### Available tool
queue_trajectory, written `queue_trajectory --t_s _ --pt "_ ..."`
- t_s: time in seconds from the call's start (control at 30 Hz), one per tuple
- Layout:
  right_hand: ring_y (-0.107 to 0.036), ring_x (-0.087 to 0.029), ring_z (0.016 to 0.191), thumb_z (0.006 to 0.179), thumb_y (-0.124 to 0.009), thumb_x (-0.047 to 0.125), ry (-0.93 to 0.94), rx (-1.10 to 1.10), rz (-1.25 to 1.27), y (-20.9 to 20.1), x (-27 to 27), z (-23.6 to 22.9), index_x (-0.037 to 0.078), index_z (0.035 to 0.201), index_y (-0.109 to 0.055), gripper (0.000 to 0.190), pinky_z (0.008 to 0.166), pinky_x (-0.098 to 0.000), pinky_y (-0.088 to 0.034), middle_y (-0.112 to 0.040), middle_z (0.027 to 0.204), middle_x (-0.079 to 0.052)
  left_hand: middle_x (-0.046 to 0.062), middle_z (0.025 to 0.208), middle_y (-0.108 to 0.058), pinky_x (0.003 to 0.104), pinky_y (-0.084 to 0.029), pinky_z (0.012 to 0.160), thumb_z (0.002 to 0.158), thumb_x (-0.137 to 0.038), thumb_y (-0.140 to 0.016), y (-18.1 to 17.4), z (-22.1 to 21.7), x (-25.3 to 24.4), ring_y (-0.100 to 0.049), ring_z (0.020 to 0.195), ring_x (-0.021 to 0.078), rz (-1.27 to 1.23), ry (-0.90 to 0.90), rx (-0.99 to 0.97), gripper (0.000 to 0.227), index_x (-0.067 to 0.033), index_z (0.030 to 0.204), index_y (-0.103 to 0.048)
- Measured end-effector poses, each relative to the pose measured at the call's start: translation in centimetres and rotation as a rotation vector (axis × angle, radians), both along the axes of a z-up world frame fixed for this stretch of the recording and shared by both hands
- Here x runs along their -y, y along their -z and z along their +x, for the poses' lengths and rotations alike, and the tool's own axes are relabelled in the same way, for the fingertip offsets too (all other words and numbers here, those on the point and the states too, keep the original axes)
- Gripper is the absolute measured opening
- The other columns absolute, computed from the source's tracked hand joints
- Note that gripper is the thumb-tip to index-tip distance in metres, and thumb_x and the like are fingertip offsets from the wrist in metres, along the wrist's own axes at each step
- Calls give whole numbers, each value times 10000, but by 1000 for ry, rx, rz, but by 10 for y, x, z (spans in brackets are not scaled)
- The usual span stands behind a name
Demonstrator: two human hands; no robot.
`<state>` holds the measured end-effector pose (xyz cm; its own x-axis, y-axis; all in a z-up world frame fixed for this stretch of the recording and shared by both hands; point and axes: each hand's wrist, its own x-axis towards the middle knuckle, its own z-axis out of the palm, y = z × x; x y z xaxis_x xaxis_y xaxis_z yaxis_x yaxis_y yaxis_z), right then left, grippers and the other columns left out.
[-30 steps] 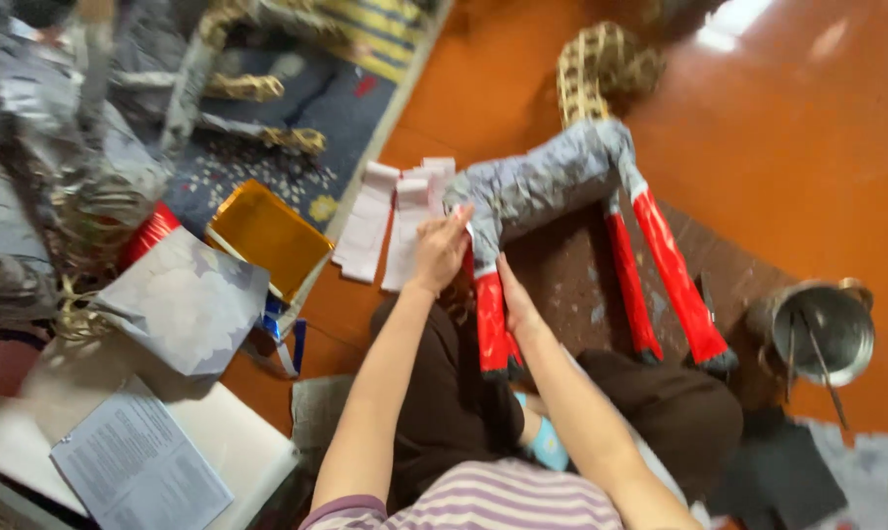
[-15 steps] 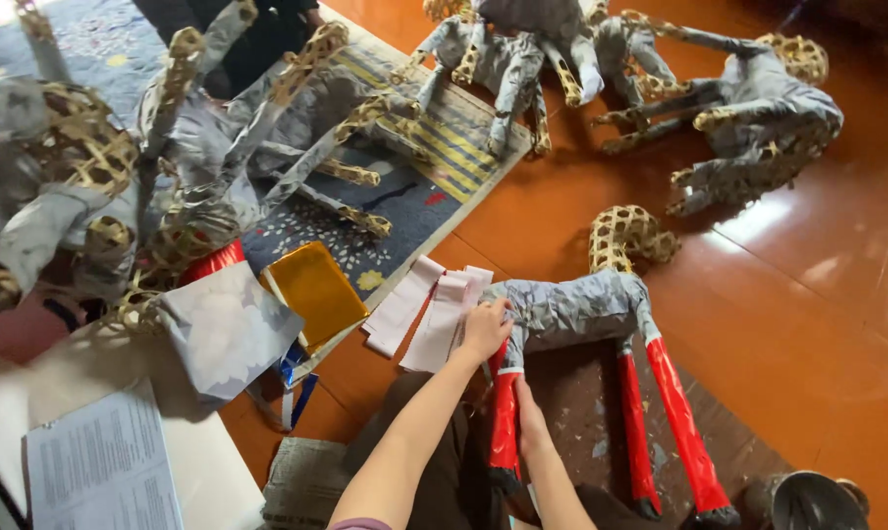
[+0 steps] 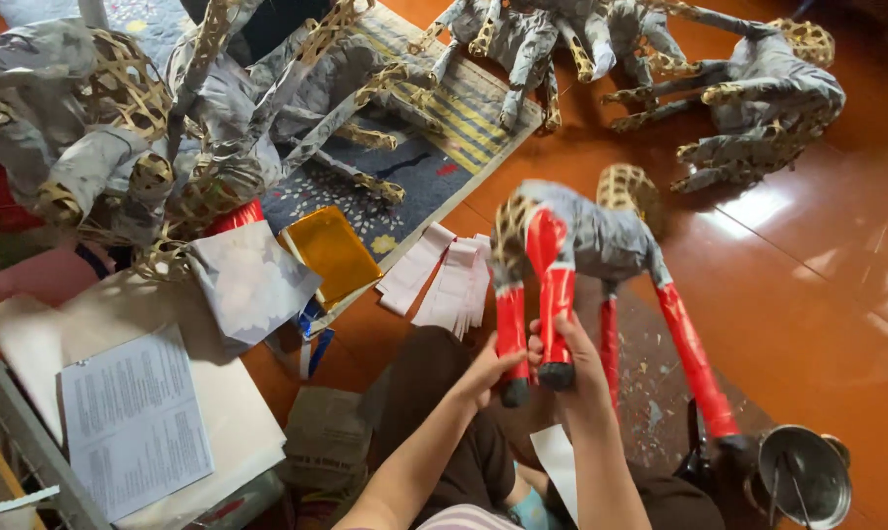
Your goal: Decorating bamboo and paper giraffe figures with red and black paper.
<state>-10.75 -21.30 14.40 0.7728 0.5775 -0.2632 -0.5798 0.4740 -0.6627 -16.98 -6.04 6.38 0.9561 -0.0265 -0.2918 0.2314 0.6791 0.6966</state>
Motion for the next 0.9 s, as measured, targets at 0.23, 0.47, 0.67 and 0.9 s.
queue_trajectory --t_s 0.23,0.47,0.67,0.9 --pt "-657 -233 880 1017 -657 324 146 154 220 -118 -17 -78 24 1473 -404 602 741 -366 -556 -610 1150 -184 82 1092 -683 338 -579 719 807 -17 -809 -125 -22 -84 -687 886 179 321 -111 241 802 -80 1509 -426" --pt "-682 -220 837 916 -710 180 154 262 -45 -42 -26 -67 149 1603 -279 812 693 -367 -584 -641 1100 -158 119 1309 -630 351 -534 953 788 -52 -847 -131 -62 -103 -635 1146 233 807 -248 259 864 -36 1532 -408" --pt "-686 -207 800 951 -686 148 22 159 -154 -2 -43 -56 113 1617 -308 766 693 -368 -588 -660 1071 -130 112 1359 -584 350 -512 984 887 -157 -779 -48 -66 -132 -597 1184 233 741 -198 163 832 -56 1572 -318" --pt "-701 -216 771 974 -649 172 -33 122 -150 -19 -51 -58 149 1624 -247 765 686 -375 -593 -660 1058 -139 156 1066 -711 405 -609 747 1022 -550 -371 -26 -68 -147 -739 814 265 19 -60 -4 635 -49 1400 -468"
